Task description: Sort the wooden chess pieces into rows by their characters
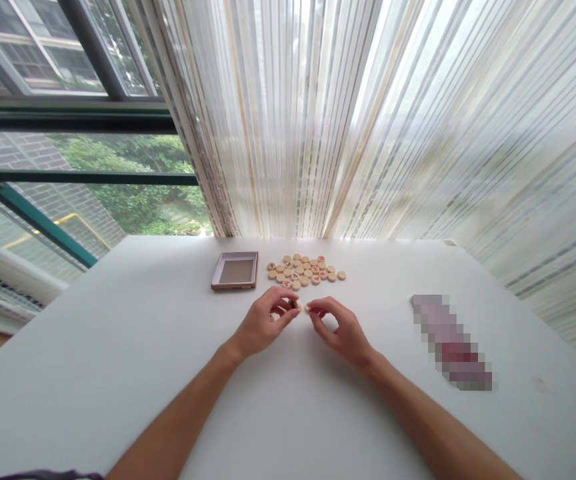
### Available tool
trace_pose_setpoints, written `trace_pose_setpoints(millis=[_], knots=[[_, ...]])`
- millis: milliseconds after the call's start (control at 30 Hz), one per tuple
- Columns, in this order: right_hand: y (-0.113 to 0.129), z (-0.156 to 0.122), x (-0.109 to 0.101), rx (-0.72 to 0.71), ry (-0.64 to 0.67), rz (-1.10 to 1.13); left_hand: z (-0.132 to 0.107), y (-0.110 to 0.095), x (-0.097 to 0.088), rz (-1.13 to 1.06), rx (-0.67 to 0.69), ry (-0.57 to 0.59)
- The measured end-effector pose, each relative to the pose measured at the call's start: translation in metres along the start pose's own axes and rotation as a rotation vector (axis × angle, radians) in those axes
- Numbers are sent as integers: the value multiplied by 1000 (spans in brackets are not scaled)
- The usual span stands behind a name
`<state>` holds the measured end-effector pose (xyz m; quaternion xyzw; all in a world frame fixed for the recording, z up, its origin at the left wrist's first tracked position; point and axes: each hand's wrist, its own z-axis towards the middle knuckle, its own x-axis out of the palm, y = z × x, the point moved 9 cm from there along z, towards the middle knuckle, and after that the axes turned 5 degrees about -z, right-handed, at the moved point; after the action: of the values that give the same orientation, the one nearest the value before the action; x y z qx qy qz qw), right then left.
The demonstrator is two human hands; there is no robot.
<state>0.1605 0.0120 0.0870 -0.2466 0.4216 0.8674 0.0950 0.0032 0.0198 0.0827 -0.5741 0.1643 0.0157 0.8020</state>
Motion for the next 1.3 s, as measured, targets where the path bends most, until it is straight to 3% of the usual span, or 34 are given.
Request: trace_pose_setpoints(millis=[200,567,733,867,1033,1133,1300], knots=[[5,-2,3,-37,22,16,-6,15,22,-199,-151,101],[4,-4,7,-12,31,22,-4,24,17,-362,-198,36],[4,-4,6,-11,21,10,-4,22,19,-263,-191,67],[5,-2,4,-6,22,15,0,12,3,-88,-125,32],[-1,-1,-1,19,-7,11,8,8,-45,290,-22,-133],[-5,-1,-1,34,-14,5,11,23,-59,365,-62,-97],[-7,-2,-2,37,-22,-11,10,48,-58,375,-135,10]])
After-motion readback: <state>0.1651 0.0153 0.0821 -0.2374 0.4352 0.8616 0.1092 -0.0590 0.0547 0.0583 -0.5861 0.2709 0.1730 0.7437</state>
